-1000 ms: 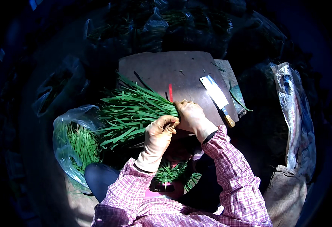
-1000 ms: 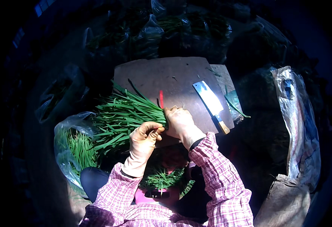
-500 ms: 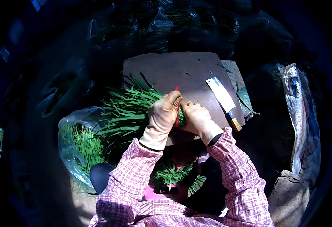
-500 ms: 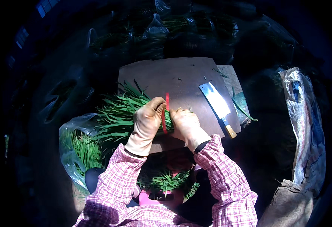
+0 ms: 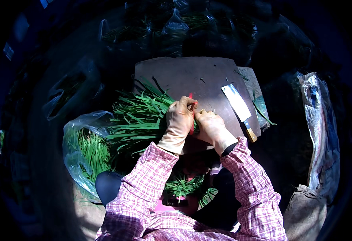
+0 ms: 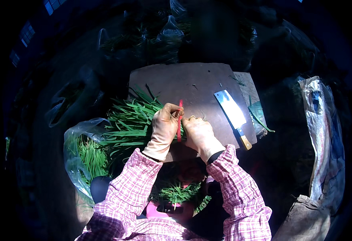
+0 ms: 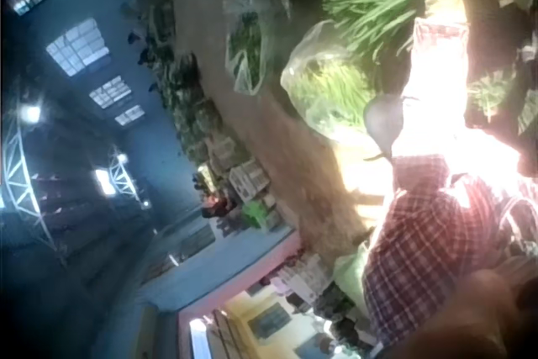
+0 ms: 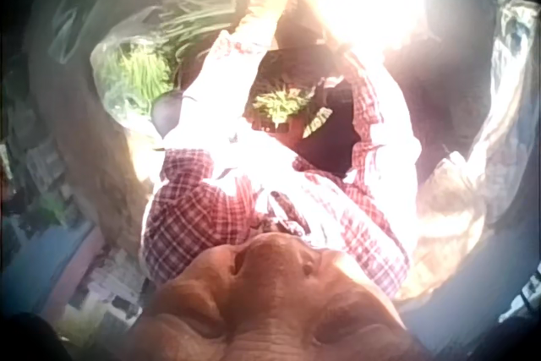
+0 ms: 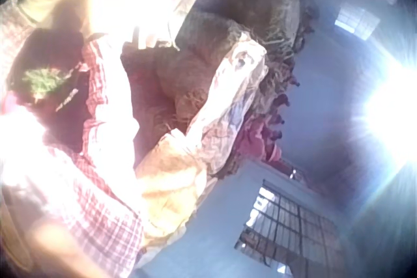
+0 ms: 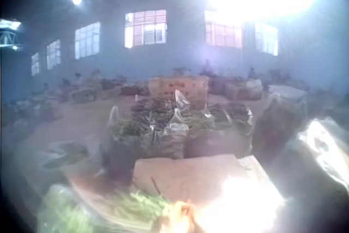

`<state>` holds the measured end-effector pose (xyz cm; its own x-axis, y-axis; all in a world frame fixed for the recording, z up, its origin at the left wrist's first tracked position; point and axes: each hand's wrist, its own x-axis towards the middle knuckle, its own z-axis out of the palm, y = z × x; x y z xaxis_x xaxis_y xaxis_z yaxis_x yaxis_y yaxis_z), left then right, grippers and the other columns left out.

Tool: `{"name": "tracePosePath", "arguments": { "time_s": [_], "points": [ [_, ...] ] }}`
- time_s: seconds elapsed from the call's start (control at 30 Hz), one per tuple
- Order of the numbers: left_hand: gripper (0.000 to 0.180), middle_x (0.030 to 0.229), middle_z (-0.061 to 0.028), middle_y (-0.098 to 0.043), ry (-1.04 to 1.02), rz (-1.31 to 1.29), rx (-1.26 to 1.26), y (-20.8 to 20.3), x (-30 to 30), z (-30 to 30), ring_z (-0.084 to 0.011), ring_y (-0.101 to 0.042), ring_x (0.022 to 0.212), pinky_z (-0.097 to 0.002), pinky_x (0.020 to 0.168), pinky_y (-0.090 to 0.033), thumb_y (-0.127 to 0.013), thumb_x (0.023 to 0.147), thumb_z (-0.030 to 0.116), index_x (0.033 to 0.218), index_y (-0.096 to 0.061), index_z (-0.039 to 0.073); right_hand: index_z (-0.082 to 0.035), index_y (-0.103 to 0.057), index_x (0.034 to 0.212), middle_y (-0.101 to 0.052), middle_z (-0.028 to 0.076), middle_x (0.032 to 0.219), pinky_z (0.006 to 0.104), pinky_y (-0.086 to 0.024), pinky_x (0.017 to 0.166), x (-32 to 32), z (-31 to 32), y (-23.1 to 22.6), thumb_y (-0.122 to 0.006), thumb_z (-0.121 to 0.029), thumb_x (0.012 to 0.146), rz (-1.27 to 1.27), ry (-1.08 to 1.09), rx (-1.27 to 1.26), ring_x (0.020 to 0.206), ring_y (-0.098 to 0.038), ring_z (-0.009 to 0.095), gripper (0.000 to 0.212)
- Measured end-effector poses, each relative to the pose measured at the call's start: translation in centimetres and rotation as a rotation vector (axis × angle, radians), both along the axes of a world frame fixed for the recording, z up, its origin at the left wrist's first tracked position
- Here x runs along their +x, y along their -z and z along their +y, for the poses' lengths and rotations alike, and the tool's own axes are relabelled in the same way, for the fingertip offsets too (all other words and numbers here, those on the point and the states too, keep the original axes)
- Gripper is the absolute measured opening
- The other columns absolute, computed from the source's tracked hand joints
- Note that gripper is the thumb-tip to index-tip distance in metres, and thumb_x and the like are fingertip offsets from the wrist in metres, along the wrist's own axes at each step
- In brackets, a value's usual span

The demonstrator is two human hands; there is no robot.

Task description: The person organizes green onions into bundles, secures each bundle with a red tie, and trims the root ends using a cleaver on a wooden board.

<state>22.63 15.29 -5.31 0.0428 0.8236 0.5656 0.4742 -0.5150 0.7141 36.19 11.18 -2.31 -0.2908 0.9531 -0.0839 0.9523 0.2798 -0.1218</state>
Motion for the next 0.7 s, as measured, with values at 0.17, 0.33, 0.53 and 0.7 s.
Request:
{"name": "tracePosePath", "arguments": {
  "time_s": [0.17,0.33,0.53,0.7],
  "points": [
    [0.009,0.08,-0.0075,-0.074,-0.053,0.092,-0.266,2.6,0.8,1.7,-0.025,-0.073,0.075,-0.037,0.065,-0.056,-0.067,0.095,0.017,0.097,-0.063,0.01,-0.001,-0.061,0.111,-0.069,0.018,0.101,0.0443,-0.059,0.078,0.1,0.0,0.4,-0.079,-0.027,0.073,0.024,0.028,0.012,0.096,-0.07,0.035,0.05],
    [0.01,0.08,-0.0083,-0.073,-0.097,0.355,-0.435,1.5,0.1,1.2,-0.0319,-0.072,0.077,-0.044,0.066,-0.054,-0.063,0.095,0.023,0.098,-0.063,0.013,-0.005,-0.058,0.13,-0.068,0.021,0.114,0.0457,-0.055,0.088,3.7,-1.2,-0.1,-0.085,-0.044,0.071,0.316,-0.103,0.061,0.103,-0.067,0.038,0.076],
    [0.01,0.075,-0.0116,-0.07,-0.105,0.402,-0.374,1.4,0.3,1.1,-0.0348,-0.07,0.076,-0.0467,0.067,-0.053,-0.062,0.094,0.023,0.098,-0.063,0.014,0.001,-0.065,0.123,-0.072,0.018,0.111,0.034,-0.055,0.086,7.7,0.9,-3.0,-0.073,-0.021,0.092,0.651,0.515,0.169,0.099,-0.07,0.028,0.039],
    [0.014,0.073,-0.013,-0.068,-0.142,0.381,-0.316,2.5,0.5,1.1,-0.0368,-0.069,0.074,-0.0477,0.066,-0.053,-0.066,0.092,0.024,0.099,-0.062,0.012,0.002,-0.069,0.113,-0.073,0.009,0.096,0.0274,-0.052,0.068,3.0,7.1,-1.4,-0.068,-0.02,0.096,0.864,0.545,-0.343,0.08,-0.066,0.015,0.028]
  ]
}}
